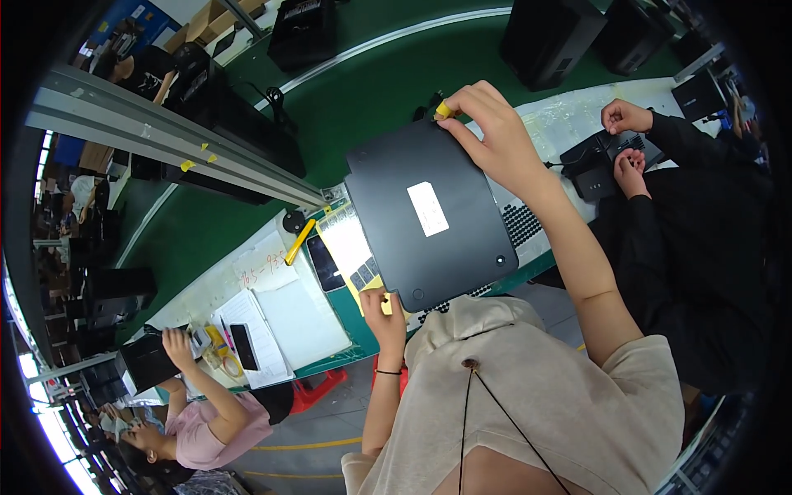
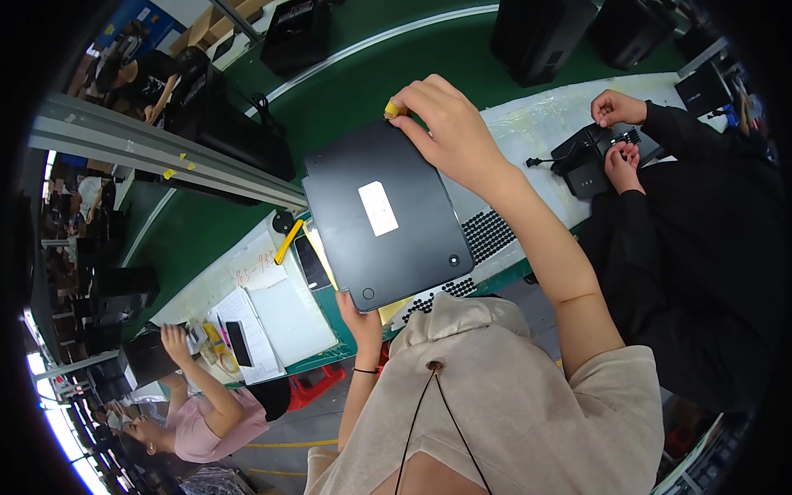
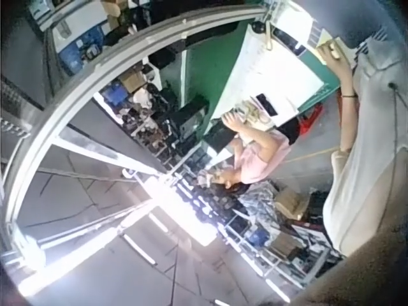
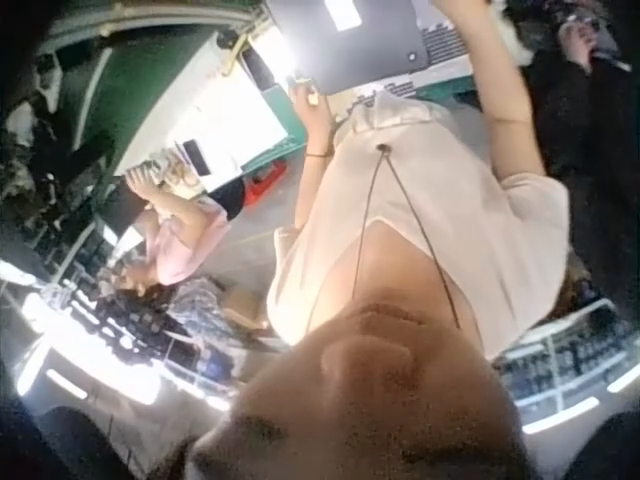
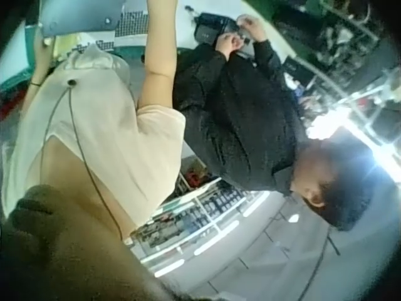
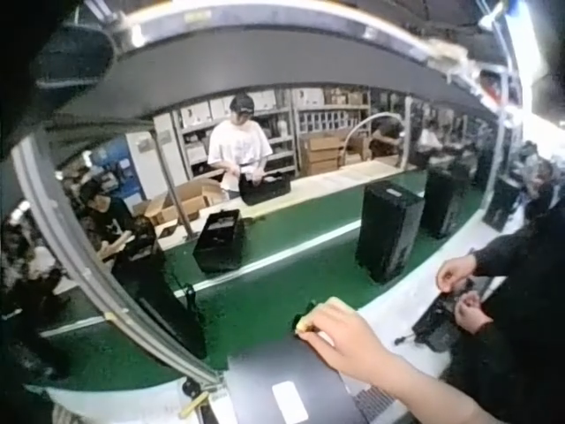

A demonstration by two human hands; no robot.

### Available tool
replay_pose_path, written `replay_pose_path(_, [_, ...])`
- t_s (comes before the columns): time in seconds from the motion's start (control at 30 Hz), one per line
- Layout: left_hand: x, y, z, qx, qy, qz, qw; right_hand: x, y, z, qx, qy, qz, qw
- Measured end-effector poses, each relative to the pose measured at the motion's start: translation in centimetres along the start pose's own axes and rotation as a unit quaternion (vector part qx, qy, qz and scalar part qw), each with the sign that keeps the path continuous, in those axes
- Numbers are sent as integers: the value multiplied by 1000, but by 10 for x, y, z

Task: Peeling stickers from a backing sheet and applying them to electronic device housings on an assembly line.

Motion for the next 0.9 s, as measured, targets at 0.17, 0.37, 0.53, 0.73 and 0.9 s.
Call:
replay_pose_path(0.17, [24, -15, 19, 4, -56, -33, 998, -6, 4, 6, 15, -30, -20, 999])
replay_pose_path(0.37, [63, -51, 42, -29, -145, -44, 988, -19, 9, 11, 58, -23, -93, 994])
replay_pose_path(0.53, [116, -109, 54, -118, -181, -76, 973, -22, 20, 14, 50, 16, -120, 991])
replay_pose_path(0.73, [168, -184, 27, -40, -69, -176, 981, -22, 43, 7, -26, 56, -65, 996])
replay_pose_path(0.9, [185, -202, 9, 59, -13, -206, 977, -23, 41, 5, -58, 51, -60, 995])
Point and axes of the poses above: each hand's wrist, its own x-axis towards the middle knuckle, its own z-axis out of the back of the hand, y = z × x, the point moved 9 cm from there along x, towards the middle knuckle, and after that the axes turned 9 degrees about -x, right-handed, at the moved point
